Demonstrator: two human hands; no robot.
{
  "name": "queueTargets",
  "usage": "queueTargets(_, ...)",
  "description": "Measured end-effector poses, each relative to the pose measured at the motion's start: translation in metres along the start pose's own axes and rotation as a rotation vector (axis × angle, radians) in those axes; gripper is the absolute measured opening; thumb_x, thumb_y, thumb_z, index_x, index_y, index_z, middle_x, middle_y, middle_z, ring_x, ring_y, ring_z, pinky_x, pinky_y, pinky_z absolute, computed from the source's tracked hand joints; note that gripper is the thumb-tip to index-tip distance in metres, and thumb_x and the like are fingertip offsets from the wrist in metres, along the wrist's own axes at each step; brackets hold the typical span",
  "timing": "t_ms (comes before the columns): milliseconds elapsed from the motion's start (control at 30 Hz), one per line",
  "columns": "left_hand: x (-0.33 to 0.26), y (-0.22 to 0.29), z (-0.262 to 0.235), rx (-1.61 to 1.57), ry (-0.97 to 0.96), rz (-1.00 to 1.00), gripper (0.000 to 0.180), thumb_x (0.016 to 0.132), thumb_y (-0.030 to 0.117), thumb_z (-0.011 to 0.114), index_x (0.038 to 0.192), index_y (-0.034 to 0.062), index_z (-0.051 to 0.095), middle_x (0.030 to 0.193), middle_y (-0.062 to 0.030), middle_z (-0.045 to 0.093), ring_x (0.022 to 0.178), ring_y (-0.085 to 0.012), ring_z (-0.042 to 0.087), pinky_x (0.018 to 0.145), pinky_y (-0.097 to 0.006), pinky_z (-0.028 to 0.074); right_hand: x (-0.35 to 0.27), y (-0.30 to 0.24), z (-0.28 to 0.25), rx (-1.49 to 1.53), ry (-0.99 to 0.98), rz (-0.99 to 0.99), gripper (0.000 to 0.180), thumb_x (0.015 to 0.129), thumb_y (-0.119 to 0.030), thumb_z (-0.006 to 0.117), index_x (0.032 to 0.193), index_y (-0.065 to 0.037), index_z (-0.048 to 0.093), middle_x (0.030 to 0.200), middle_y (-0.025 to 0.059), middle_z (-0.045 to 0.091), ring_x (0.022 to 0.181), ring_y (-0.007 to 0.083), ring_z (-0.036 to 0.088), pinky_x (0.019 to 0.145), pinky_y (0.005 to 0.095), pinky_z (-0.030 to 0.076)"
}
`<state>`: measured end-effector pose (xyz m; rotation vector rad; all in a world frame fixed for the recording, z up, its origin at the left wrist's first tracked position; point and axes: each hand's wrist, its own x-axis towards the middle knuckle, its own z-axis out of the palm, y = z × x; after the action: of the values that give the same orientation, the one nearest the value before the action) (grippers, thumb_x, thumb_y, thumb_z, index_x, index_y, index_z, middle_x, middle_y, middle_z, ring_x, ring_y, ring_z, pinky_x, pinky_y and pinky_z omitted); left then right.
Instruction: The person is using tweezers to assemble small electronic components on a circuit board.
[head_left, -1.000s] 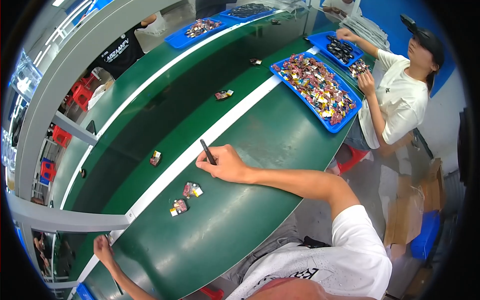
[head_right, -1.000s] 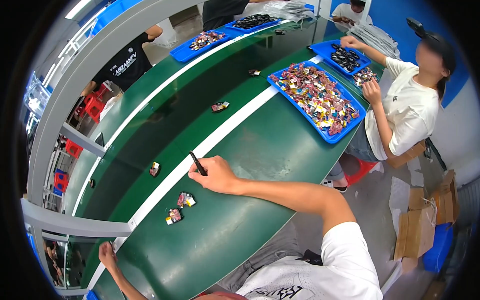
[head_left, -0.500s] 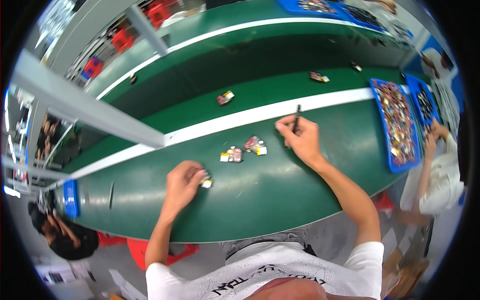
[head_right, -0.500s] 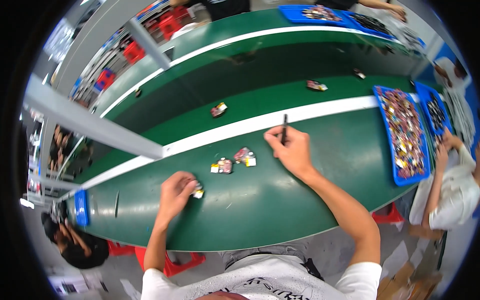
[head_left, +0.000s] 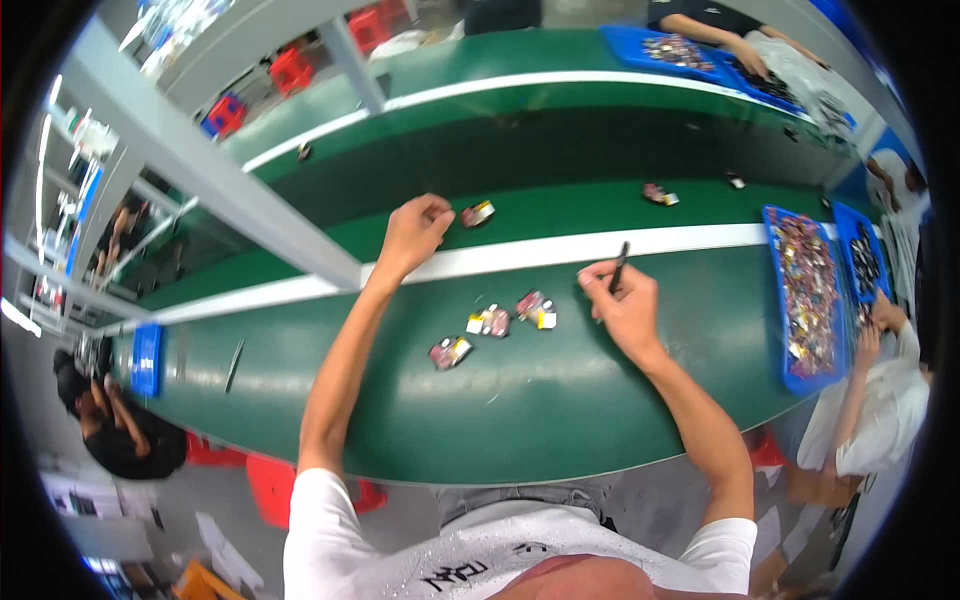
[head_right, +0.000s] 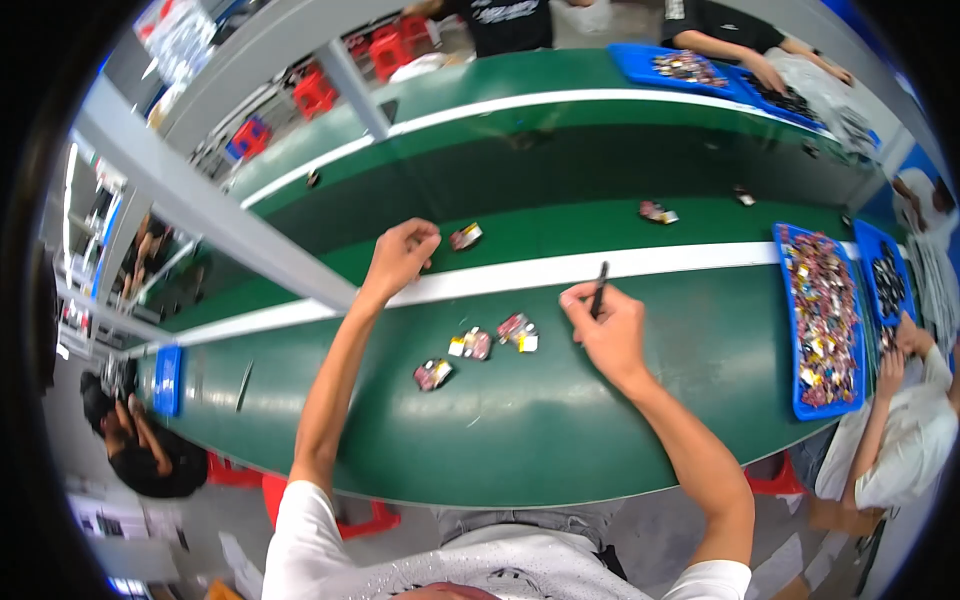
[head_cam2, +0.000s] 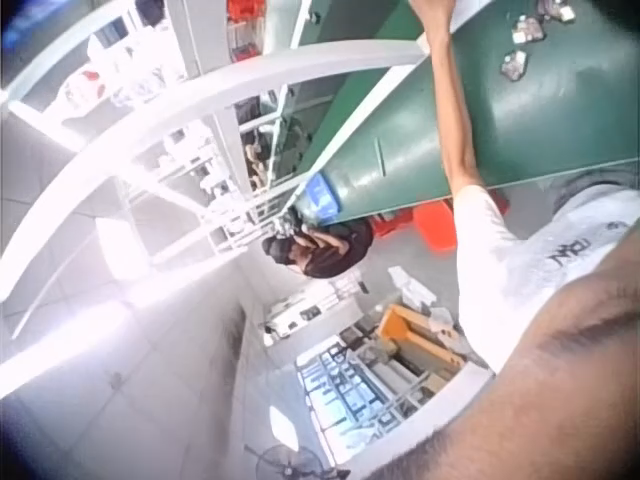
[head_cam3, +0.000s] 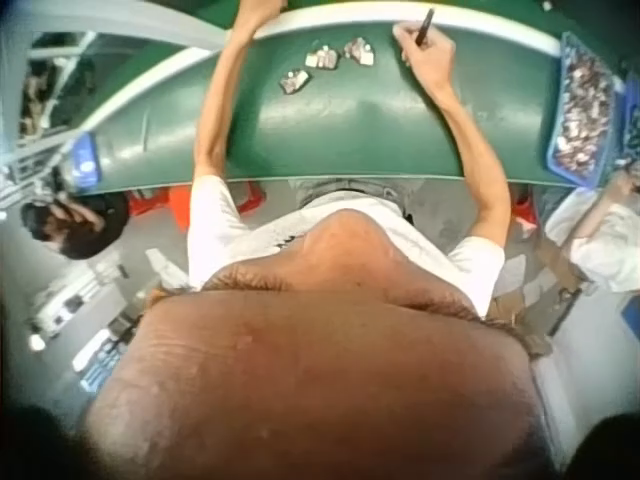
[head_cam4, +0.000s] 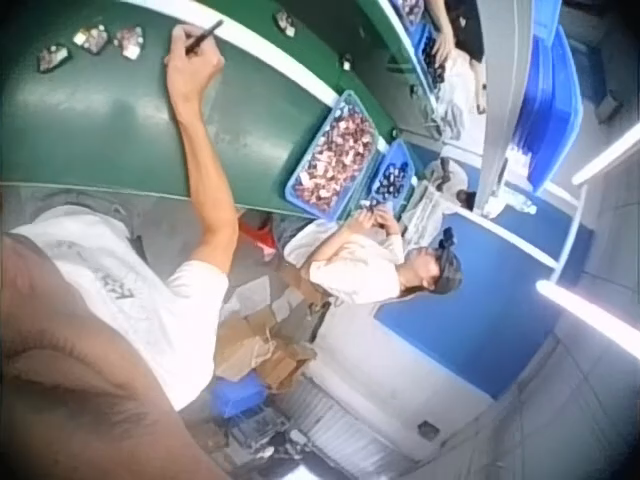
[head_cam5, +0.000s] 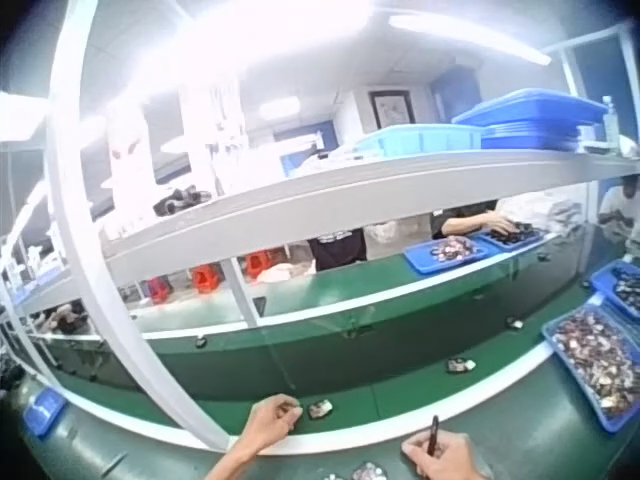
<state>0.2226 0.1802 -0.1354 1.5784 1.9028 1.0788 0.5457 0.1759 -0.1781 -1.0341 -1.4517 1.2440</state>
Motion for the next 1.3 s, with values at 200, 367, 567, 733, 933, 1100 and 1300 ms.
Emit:
queueTargets(200, 0.022, -0.026, 0.018, 0.088, 0.028, -0.125, 0.018, 0.09, 0.018, 0.074, 0.089, 0.0007, 0.071, 0.072, -0.0025, 0.069, 0.06, -0.0104, 0.062, 0.053, -0.027, 0.049, 0.003, 0.0, 0.006, -0.02, -0.03, -0.013, 0.013, 0.092, -0.012, 0.073, 0.092, 0.0, 0.073, 0.061, 0.001, 0.061, 0.051, 0.0084, 0.058, 0.049, 0.0254, 0.045)
queueTargets(367, 0.021, -0.017, 0.01, 0.05, -0.053, -0.202, 0.014, 0.094, 0.017, 0.07, 0.091, 0.0042, 0.068, 0.08, 0.0018, 0.071, 0.064, -0.004, 0.056, 0.05, -0.022, 0.042, 0.004, -0.007, -0.002, -0.075, -0.03, -0.004, 0.013, 0.091, -0.013, 0.072, 0.09, -0.001, 0.073, 0.057, 0.0011, 0.059, 0.049, 0.0093, 0.058, 0.049, 0.0274, 0.042)
queueTargets(567, 0.016, -0.022, 0.011, 0.034, -0.005, -0.141, 0.013, 0.095, 0.014, 0.068, 0.091, 0.0026, 0.065, 0.079, -0.0015, 0.071, 0.057, -0.0054, 0.054, 0.047, -0.022, 0.039, 0.004, -0.005, -0.001, -0.089, -0.062, 0.015, 0.014, 0.093, -0.013, 0.073, 0.094, 0.002, 0.073, 0.061, 0.0001, 0.059, 0.053, 0.0071, 0.057, 0.049, 0.0251, 0.042)
queueTargets(733, 0.004, 0.001, 0.008, -0.07, 0.016, -0.145, 0.012, 0.095, 0.009, 0.066, 0.091, -0.0018, 0.063, 0.077, -0.0084, 0.074, 0.052, -0.0109, 0.062, 0.045, -0.024, 0.041, 0.003, -0.007, 0.002, -0.082, -0.039, -0.032, 0.016, 0.093, -0.016, 0.072, 0.091, 0.0, 0.073, 0.057, 0.0025, 0.062, 0.048, 0.0097, 0.059, 0.049, 0.0277, 0.043)
queueTargets(933, -0.005, 0.044, 0.017, -0.132, 0.009, -0.087, 0.012, 0.096, 0.01, 0.065, 0.094, -0.0017, 0.062, 0.075, -0.0083, 0.073, 0.051, -0.0113, 0.062, 0.044, -0.025, 0.04, 0.006, -0.005, 0.0, -0.061, -0.037, -0.025, 0.036, 0.1, -0.03, 0.067, 0.082, 0.001, 0.074, 0.057, 0.0039, 0.065, 0.05, 0.0105, 0.06, 0.049, 0.0282, 0.044)
queueTargets(1100, -0.012, 0.082, 0.025, -0.194, -0.067, 0.052, 0.01, 0.095, 0.009, 0.064, 0.097, -0.0005, 0.063, 0.072, -0.0028, 0.068, 0.05, -0.0086, 0.06, 0.039, -0.023, 0.036, 0.005, -0.008, 0.004, -0.025, 0.005, -0.051, 0.053, 0.104, -0.039, 0.06, 0.07, 0.001, 0.071, 0.057, 0.0044, 0.065, 0.052, 0.012, 0.059, 0.051, 0.03, 0.045)
queueTargets(1300, -0.019, 0.12, 0.07, -0.11, -0.179, 0.174, 0.014, 0.089, 0.002, 0.063, 0.099, -0.006, 0.066, 0.065, -0.0085, 0.066, 0.046, -0.0135, 0.062, 0.042, -0.028, 0.041, 0.007, -0.006, -0.006, -0.062, 0.112, -0.171, 0.048, 0.107, -0.033, 0.053, 0.076, -0.001, 0.07, 0.066, 0.0063, 0.067, 0.058, 0.0111, 0.059, 0.056, 0.0299, 0.045)
